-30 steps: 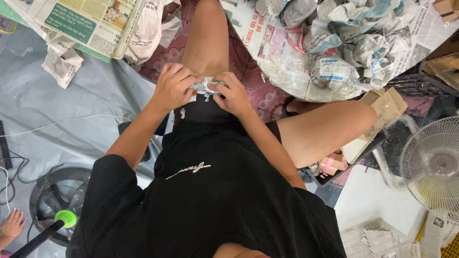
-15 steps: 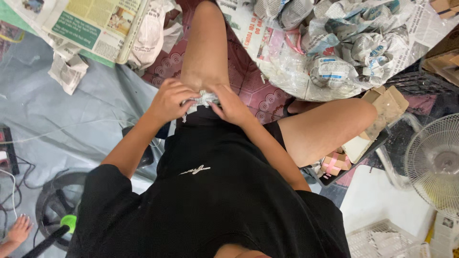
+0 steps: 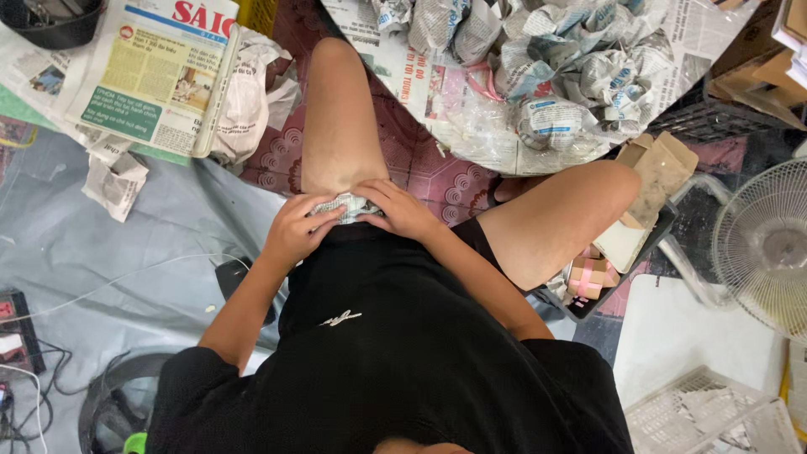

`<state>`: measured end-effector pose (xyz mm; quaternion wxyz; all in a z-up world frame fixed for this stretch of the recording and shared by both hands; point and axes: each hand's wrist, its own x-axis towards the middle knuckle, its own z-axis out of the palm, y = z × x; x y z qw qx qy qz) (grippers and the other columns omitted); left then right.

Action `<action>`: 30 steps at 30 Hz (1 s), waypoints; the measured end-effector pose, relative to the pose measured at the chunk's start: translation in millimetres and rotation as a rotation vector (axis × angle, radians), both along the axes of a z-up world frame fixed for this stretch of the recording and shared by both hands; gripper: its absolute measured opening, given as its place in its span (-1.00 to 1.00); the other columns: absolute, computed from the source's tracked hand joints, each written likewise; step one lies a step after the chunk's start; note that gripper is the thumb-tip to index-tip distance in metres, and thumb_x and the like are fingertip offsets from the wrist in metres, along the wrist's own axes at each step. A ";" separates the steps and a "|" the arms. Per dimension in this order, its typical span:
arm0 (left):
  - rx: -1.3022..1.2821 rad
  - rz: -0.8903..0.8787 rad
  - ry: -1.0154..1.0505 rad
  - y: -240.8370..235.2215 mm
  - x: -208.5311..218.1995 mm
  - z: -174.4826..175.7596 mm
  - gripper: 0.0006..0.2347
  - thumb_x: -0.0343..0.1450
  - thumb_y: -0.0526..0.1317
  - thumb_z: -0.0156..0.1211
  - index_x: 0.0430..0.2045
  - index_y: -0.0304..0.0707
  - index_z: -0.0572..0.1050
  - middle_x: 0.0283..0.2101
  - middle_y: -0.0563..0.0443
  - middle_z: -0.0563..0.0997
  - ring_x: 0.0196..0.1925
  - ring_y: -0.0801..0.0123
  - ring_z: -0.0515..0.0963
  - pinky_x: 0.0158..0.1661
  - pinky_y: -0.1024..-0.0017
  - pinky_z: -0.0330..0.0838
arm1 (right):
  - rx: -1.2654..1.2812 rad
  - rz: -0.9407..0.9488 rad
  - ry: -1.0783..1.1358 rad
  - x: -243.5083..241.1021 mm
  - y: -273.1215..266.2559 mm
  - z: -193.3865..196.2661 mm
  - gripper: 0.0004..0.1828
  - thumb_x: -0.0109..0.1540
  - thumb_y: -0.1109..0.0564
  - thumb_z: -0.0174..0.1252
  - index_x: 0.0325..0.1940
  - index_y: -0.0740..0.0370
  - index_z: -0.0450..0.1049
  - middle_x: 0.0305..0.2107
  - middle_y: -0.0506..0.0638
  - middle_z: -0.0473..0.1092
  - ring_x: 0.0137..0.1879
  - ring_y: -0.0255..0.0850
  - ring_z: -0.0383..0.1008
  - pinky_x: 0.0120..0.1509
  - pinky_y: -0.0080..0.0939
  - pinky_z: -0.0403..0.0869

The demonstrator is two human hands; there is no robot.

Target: The person sits on the floor and wraps small objects, including a white bowl and a small bottle, in newspaper pages. They fold the paper around each item and place the wrapped bundles into a black plastic basket.

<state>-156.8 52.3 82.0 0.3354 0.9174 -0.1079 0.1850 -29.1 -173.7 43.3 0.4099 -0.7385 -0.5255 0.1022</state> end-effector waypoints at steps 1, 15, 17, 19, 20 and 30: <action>-0.062 0.017 0.038 2.7 -0.2 -4.4 -0.65 0.29 -0.32 0.47 -0.04 -0.11 0.62 0.04 -0.07 0.66 0.04 0.13 0.61 0.08 0.31 0.46 | -0.015 -0.023 0.035 1.5 -0.2 0.7 -0.43 0.22 0.06 0.33 0.29 0.16 0.38 0.13 0.10 0.36 0.24 0.10 0.40 0.25 0.01 0.43; -0.499 0.163 0.025 -41.8 103.5 -0.9 -0.45 0.24 -0.44 0.52 0.16 -0.46 0.50 0.07 -0.20 0.66 0.03 0.25 0.68 0.08 0.37 0.52 | 0.280 -0.397 0.035 37.4 -25.6 -14.1 -0.36 0.18 0.44 0.23 0.30 0.20 0.24 0.16 0.22 0.21 0.32 0.16 0.31 0.44 0.01 0.34; -0.554 0.090 0.021 -52.1 138.1 -0.2 -0.47 0.27 -0.47 0.50 0.18 -0.46 0.51 0.12 -0.17 0.66 0.09 0.26 0.67 0.14 0.35 0.51 | 0.265 -0.503 -0.078 58.2 -41.9 5.4 -0.33 0.13 0.47 0.25 0.28 0.18 0.26 0.15 0.21 0.24 0.32 0.16 0.31 0.43 0.03 0.34; -0.632 0.063 -0.037 -63.5 174.2 -3.2 -0.48 0.26 -0.47 0.48 0.16 -0.46 0.51 0.16 -0.16 0.63 0.12 0.29 0.66 0.15 0.37 0.52 | 0.229 -0.586 -0.127 80.8 -57.1 30.3 -0.33 0.11 0.47 0.29 0.25 0.17 0.31 0.14 0.23 0.27 0.30 0.18 0.33 0.36 0.02 0.40; -0.682 0.042 -0.073 -71.1 196.3 -7.0 -0.49 0.26 -0.47 0.47 0.15 -0.46 0.51 0.18 -0.16 0.62 0.13 0.31 0.65 0.15 0.38 0.52 | 0.196 -0.630 -0.125 93.4 -66.4 44.5 -0.35 0.09 0.46 0.30 0.23 0.16 0.34 0.14 0.25 0.28 0.28 0.20 0.34 0.32 0.01 0.44; -1.058 -0.308 -0.062 -102.9 343.5 -9.1 -0.57 0.45 -0.41 0.31 0.25 -0.43 0.44 0.35 -0.19 0.51 0.33 0.19 0.52 0.35 0.33 0.37 | 0.172 -0.735 -0.268 214.9 -99.5 133.0 -0.40 0.14 0.49 0.31 0.23 0.24 0.38 0.11 0.20 0.31 0.26 0.13 0.40 0.33 0.01 0.45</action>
